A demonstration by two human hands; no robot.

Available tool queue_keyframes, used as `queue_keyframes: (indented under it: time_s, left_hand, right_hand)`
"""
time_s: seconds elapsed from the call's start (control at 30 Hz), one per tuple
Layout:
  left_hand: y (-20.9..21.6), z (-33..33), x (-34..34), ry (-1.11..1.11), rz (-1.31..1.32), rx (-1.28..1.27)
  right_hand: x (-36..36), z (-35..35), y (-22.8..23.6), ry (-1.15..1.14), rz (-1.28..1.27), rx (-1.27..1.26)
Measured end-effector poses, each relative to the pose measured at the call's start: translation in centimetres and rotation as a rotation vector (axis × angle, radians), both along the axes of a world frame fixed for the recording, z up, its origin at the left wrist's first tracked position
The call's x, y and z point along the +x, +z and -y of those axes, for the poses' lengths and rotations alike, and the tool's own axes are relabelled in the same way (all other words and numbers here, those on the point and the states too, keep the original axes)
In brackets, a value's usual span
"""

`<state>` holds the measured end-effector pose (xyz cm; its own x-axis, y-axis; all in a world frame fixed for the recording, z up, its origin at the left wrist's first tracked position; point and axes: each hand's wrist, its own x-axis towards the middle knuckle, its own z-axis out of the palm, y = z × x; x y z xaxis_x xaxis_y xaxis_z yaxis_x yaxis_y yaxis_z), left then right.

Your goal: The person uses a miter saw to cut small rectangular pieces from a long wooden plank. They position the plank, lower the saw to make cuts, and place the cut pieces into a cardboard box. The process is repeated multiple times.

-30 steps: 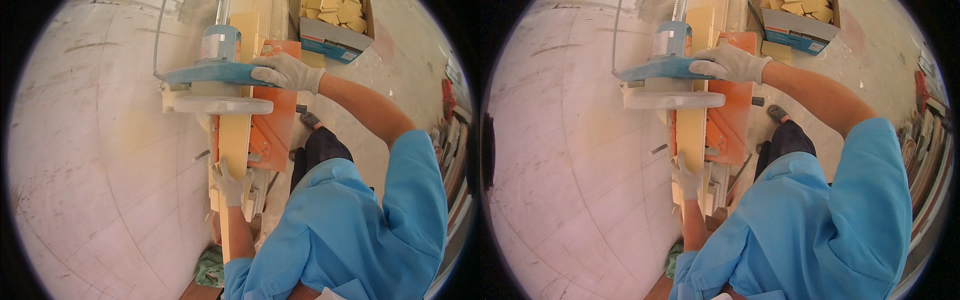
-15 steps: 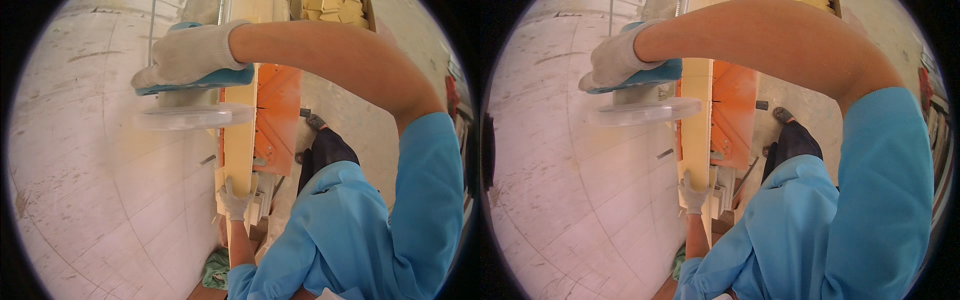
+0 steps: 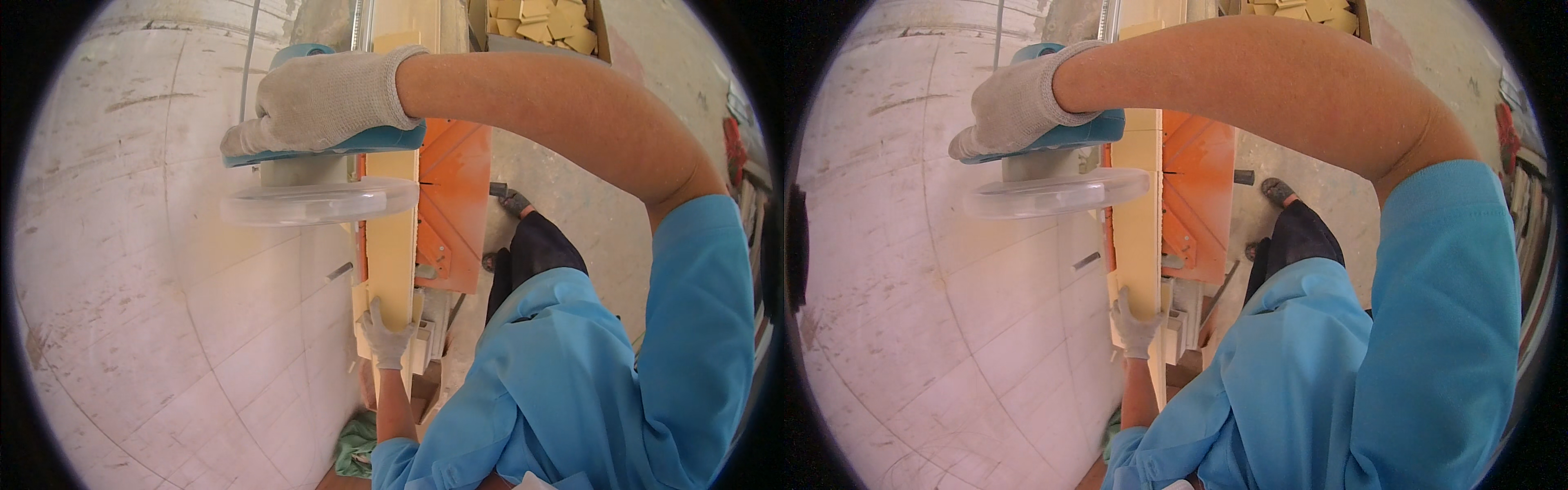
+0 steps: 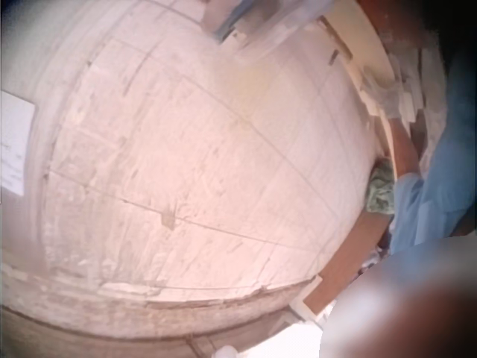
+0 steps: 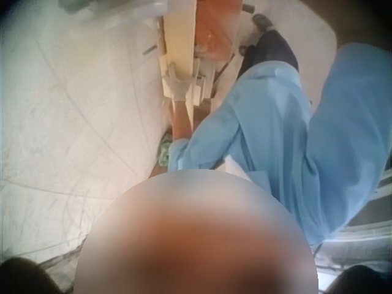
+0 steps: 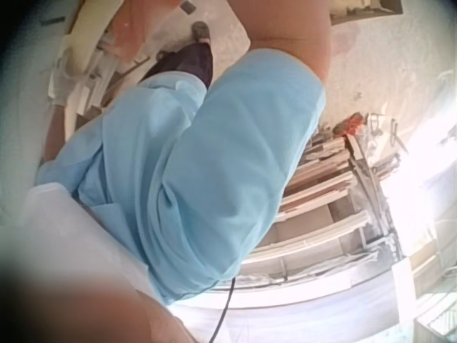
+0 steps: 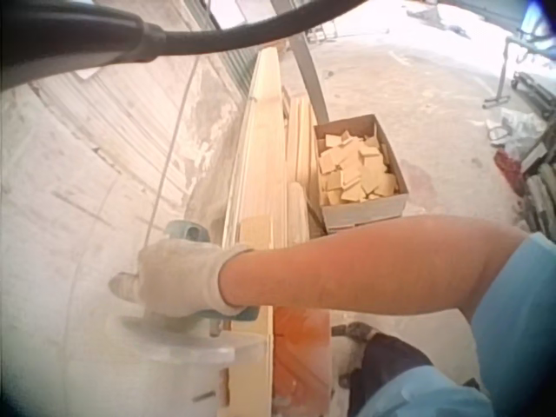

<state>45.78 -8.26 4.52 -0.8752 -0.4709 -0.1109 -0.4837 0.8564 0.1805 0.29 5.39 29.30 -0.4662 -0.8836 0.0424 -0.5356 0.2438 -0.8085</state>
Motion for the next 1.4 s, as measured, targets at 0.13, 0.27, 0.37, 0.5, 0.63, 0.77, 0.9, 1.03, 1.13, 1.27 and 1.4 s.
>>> queue_keyframes:
  time_s: [0.13, 0.27, 0.37, 0.5, 0.63, 0.77, 0.9, 1.03, 1.13, 1.27, 1.4]
  left_hand:
    - [-0.1, 0.1, -0.7, -0.037, -0.06, -0.009]
    - [0.2, -0.2, -2.3, 0.037, -0.002, 0.05]
    - [0.7, -0.6, -3.8, 0.067, 0.005, 0.066]
    - [1.0, -1.1, -5.1, 0.11, -0.004, 0.099]
    - [0.7, -1.0, -5.8, 0.106, -0.004, 0.071]
    - [0.1, -0.8, -6.3, 0.023, -0.115, 0.058]
    - [0.1, -0.8, -6.6, 0.047, -0.065, 0.034]
    - [0.4, -0.8, -6.8, 0.073, -0.05, 0.065]
    - [0.4, -0.8, -6.8, 0.127, 0.0, 0.101]
    - [0.2, -0.8, -6.8, 0.099, -0.023, 0.086]
    - [0.1, -0.8, -6.8, 0.107, -0.014, 0.086]
  right_hand:
    - [0.0, 0.0, -0.1, -0.035, -0.008, 0.018]
    - [-0.1, 0.1, -0.1, 0.001, -0.023, 0.002]
    - [-0.3, 0.0, -0.2, 0.008, -0.019, 0.012]
    - [-0.3, 0.3, -0.4, 0.019, -0.075, 0.01]
    - [0.2, 0.4, -0.8, 0.019, -0.399, 0.112]
    - [0.1, -0.1, -0.9, 0.015, -0.293, 0.016]
    - [-0.2, -0.3, -0.7, 0.013, -0.005, -0.002]
    - [0.1, -0.3, -0.3, 0.0, -0.096, 0.016]
    - [0.5, -0.9, 0.1, -0.042, -0.141, 0.085]
    - [0.8, -1.2, 0.2, -0.031, -0.233, 0.079]
    - [0.5, -1.1, -1.7, 0.049, -0.514, -0.106]
